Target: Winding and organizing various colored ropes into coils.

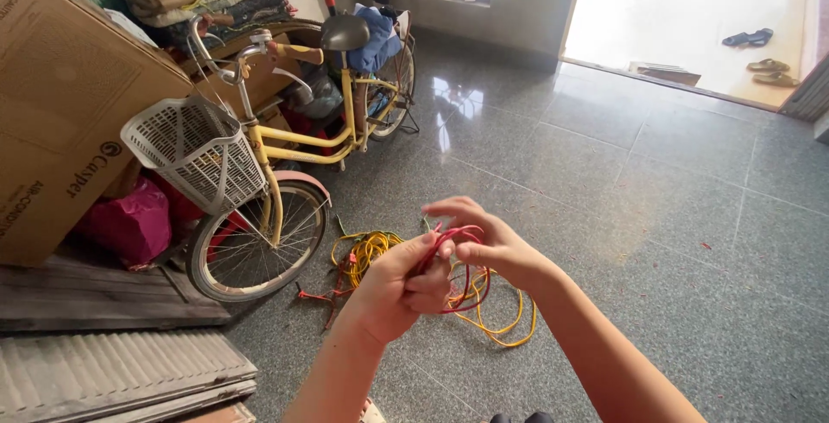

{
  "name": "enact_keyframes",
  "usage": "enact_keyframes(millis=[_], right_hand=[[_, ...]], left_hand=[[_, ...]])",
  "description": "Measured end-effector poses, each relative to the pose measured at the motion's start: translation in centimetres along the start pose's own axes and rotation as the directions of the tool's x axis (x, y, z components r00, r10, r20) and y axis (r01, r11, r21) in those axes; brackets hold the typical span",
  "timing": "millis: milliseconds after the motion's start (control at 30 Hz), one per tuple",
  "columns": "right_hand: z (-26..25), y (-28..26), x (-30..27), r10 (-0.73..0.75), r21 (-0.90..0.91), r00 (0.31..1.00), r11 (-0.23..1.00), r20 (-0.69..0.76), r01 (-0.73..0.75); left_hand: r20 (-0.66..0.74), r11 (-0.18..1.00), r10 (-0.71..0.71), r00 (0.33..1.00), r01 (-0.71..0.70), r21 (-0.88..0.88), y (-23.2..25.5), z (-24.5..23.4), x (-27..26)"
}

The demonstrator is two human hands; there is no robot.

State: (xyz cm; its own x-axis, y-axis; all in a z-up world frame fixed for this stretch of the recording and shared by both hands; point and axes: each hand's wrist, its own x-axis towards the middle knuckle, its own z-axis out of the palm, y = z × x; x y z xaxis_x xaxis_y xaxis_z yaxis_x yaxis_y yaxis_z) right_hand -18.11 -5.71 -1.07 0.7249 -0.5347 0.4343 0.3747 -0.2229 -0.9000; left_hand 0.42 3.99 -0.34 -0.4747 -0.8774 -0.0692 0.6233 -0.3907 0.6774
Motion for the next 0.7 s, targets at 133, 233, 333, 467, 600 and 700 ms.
enact_keyframes(millis=[133,233,333,467,600,700], right_hand=[[-0.1,1.8,-0.1,0.111,0.082,0.990,0.990,0.089,-0.119],[-0.4,3.5,-0.3,0.436,0.463,0.900,0.801,-0.020,-0.378],[-0.9,4.5,-0.9,0.426,0.574,0.904,0.751,-0.043,-0.326],[-0.5,3.3,0.1,0.313,0.741,0.943,0.606,0.113,-0.290],[0.0,3.1,0.6,0.238,0.796,0.959,0.546,0.154,-0.263],[0.2,2.8,1.0,0.231,0.802,0.957,0.530,0.175,-0.275]], left_hand=[[0.042,0.996,0.086,0.995,-0.085,-0.022,0.7,0.1,0.4],[-0.011,0.996,0.093,0.996,-0.093,-0.007,1.1,-0.1,0.1],[-0.083,0.987,0.131,0.988,-0.138,-0.080,1.2,0.0,-0.4],[-0.120,0.984,0.175,0.977,-0.169,0.053,1.5,-0.4,-0.1],[-0.066,0.978,0.209,0.976,-0.209,0.000,1.3,-1.4,0.2],[-0.123,0.967,0.236,0.964,-0.245,-0.065,1.5,-0.9,0.3]])
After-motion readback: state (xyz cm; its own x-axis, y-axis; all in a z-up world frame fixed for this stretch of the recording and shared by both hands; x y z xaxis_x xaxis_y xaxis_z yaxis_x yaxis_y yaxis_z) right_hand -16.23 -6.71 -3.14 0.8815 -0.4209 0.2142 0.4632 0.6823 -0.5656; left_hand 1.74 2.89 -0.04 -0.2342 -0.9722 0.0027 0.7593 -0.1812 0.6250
